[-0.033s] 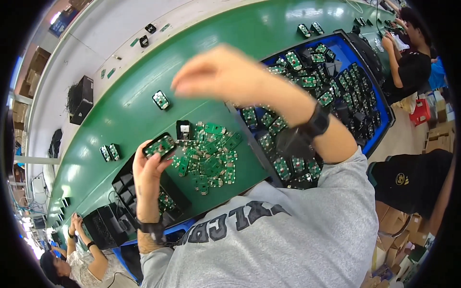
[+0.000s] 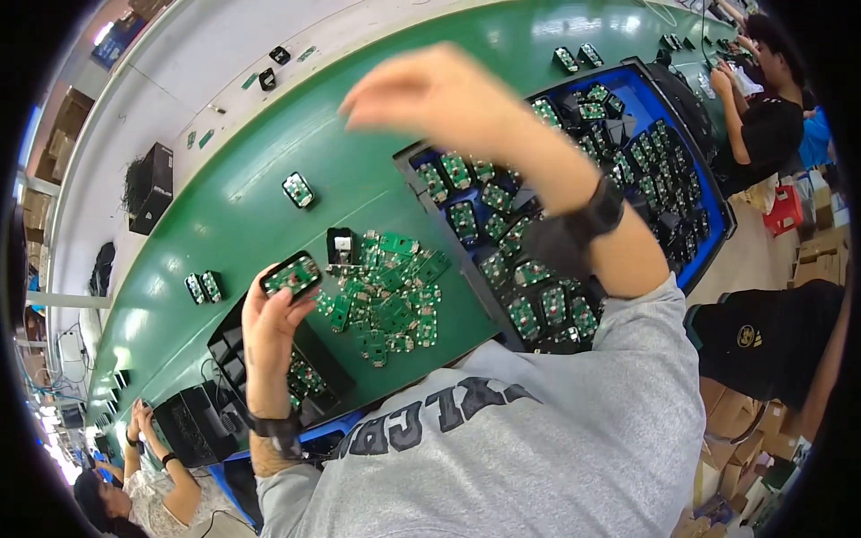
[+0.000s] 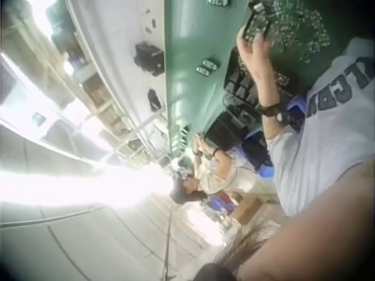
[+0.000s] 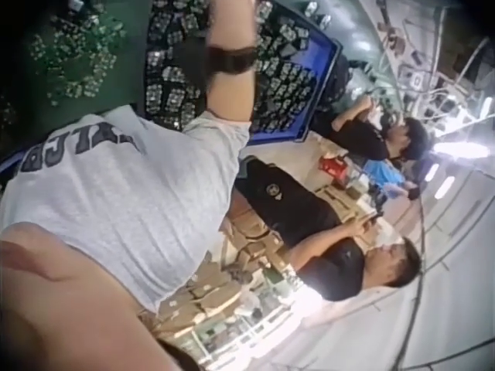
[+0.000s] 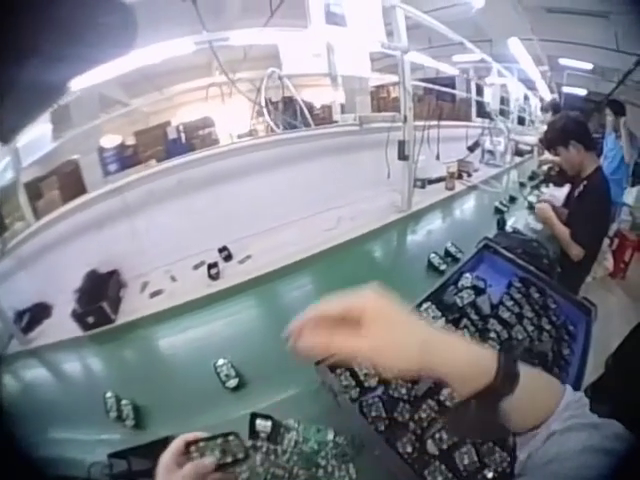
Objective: The person picks up a circuit board and a black plastic housing, fits the board into the housing by hand, and places the assembled unit onto the green conveyor belt, repeating the process for several units.
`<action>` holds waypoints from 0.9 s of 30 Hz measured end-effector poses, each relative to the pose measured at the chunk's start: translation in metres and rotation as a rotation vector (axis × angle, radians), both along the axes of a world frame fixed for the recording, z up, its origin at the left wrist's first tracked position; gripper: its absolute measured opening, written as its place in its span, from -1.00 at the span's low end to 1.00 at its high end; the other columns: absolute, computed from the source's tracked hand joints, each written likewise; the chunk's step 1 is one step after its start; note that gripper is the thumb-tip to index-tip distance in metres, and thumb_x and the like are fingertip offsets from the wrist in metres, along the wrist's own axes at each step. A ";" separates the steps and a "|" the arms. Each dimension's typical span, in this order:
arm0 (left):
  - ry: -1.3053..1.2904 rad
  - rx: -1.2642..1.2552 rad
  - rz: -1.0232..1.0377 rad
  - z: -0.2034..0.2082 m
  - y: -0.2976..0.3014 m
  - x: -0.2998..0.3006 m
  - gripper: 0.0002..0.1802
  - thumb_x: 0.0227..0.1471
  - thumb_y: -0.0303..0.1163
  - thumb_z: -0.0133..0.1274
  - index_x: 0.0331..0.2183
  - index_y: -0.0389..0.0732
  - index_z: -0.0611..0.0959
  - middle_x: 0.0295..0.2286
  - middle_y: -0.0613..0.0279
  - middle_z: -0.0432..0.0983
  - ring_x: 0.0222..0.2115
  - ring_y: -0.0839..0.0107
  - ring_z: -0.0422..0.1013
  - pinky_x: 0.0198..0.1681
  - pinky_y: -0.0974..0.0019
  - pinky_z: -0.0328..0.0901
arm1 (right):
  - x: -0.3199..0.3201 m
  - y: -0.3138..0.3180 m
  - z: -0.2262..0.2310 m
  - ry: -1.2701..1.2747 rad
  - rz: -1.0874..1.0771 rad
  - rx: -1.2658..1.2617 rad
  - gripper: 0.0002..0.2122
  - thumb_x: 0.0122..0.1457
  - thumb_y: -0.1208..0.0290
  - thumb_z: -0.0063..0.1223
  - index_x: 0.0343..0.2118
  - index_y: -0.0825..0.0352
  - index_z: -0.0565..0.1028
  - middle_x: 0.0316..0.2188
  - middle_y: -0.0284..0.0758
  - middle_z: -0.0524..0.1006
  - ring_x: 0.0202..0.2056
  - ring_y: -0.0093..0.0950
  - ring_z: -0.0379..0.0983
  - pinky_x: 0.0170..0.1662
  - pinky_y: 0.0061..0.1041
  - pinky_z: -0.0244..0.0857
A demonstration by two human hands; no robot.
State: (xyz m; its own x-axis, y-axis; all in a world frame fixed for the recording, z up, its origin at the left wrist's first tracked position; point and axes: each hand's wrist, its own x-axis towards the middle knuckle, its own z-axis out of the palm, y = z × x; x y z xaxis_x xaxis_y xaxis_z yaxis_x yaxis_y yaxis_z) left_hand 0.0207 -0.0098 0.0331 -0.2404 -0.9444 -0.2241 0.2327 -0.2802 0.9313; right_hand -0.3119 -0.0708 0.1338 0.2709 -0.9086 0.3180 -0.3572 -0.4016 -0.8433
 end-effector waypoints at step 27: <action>-1.374 -0.579 0.169 -0.053 -0.154 0.125 -0.51 -0.01 -0.32 0.06 -0.01 -0.26 0.51 -0.17 -0.08 0.54 -0.13 -0.05 0.44 -0.02 0.07 0.33 | -0.374 -0.213 -0.218 0.876 -0.981 0.149 -0.55 0.00 0.07 0.14 -0.31 0.46 0.57 -0.25 0.08 0.55 -0.14 0.00 0.49 -0.07 -0.18 0.34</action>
State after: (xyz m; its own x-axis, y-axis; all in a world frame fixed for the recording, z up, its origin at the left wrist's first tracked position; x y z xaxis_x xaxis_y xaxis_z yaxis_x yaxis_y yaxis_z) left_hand 0.1460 -0.1640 -0.0196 -0.0406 -0.9733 0.2258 -0.9002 0.1337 0.4145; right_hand -0.6854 -0.2841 -0.0841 -0.4509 -0.8549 0.2565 -0.8901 0.4095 -0.1999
